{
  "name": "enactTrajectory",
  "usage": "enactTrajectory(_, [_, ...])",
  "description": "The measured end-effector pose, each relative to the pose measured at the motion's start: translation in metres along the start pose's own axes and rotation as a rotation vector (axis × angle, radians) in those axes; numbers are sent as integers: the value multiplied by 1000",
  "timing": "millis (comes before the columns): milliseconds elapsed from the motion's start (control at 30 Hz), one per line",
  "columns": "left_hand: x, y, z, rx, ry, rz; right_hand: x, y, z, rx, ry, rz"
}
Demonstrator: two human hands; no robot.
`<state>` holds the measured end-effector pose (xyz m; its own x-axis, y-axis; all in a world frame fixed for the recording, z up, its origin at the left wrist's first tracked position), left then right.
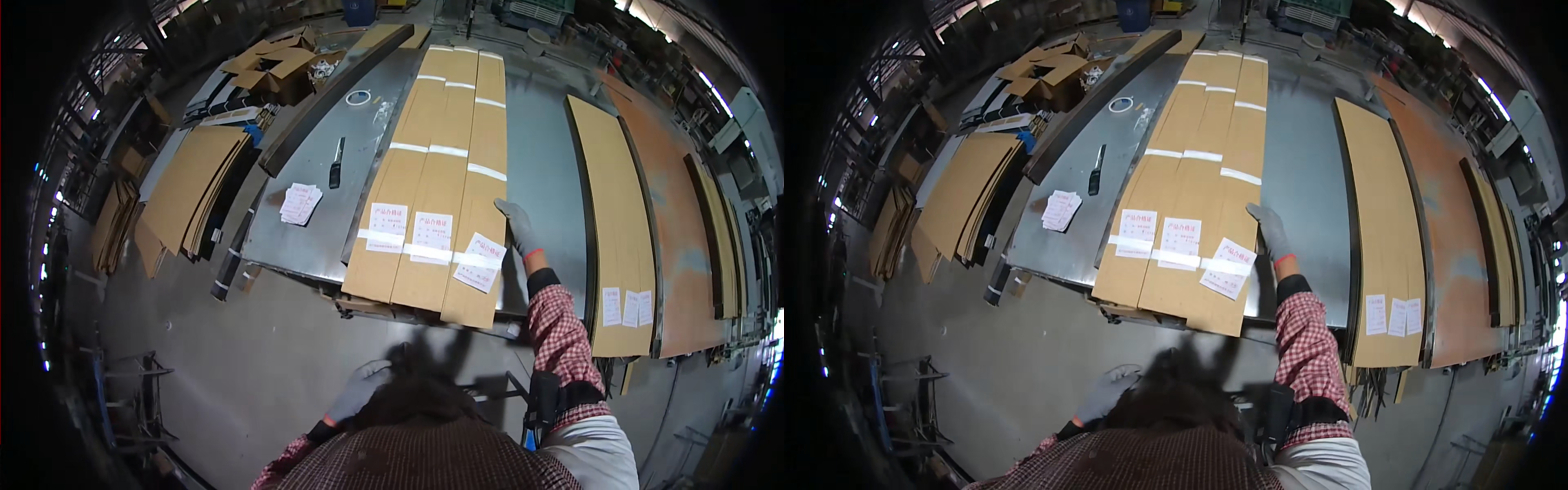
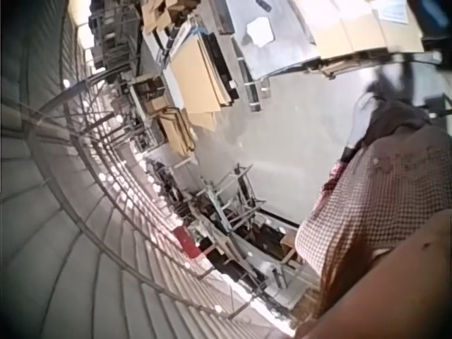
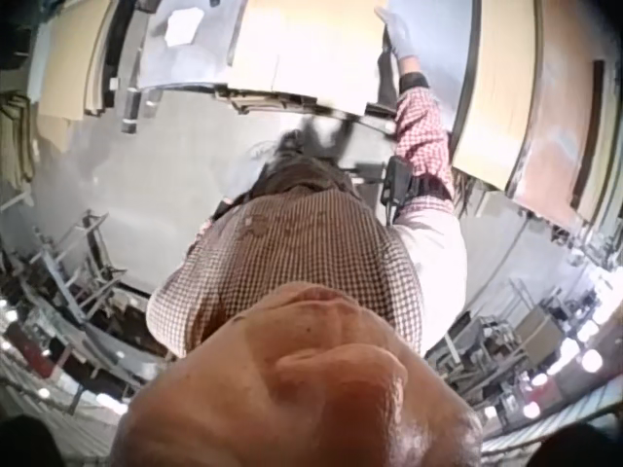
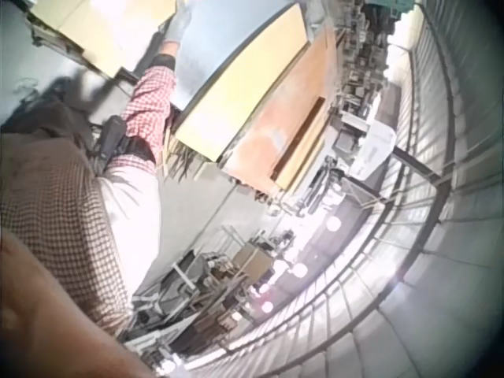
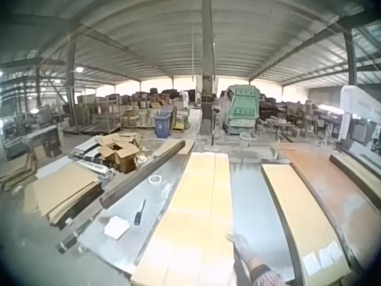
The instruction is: The recorder is applying tape and adhesive labels to long panels in a manufacturing facility.
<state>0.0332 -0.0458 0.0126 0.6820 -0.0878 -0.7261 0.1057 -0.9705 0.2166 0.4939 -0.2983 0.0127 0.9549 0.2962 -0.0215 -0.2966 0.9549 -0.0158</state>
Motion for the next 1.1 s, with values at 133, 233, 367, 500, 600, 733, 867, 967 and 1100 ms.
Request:
enactTrajectory(133, [44, 46, 24, -118, 41, 294, -24, 21, 42, -557, -67, 161])
enactTrajectory(233, [70, 118, 11, -272, -103, 556, -68, -10, 78, -704, -202, 66])
enactTrajectory(367, [110, 231, 4, 304, 82, 708, -257, -56, 156, -883, -487, 68])
enactTrajectory(500, [193, 354, 9, 538, 359, 777, -425, -225, 49, -688, 3, -270])
enactTrajectory(600, [220, 423, 13, 363, -22, 557, -565, -310, -70, -717, 384, -260])
enactTrajectory(733, [269, 472, 30, 24, -121, 510, -595, -299, -74, -101, 537, -431])
enactTrajectory(867, [246, 518, 12, -25, -135, 584, -619, -335, -89, -296, 610, -288])
enactTrajectory(967, [255, 503, 14, -47, -123, 559, -557, -345, -21, -960, 405, -280])
enactTrajectory(1100, [248, 506, 12, -39, -198, 539, -476, -320, -14, 378, 60, -620])
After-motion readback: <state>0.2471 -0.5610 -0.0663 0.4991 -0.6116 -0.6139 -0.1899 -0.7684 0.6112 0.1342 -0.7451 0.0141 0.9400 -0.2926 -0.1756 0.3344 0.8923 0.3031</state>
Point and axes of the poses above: each hand's wrist, its own x-axis towards the middle knuckle, its own y-axis out of the palm, z = x × y, the point moved 7 cm from there along x, towards the middle knuckle, and after that the axes turned 12 degrees about -y, right-handed, at the moved point
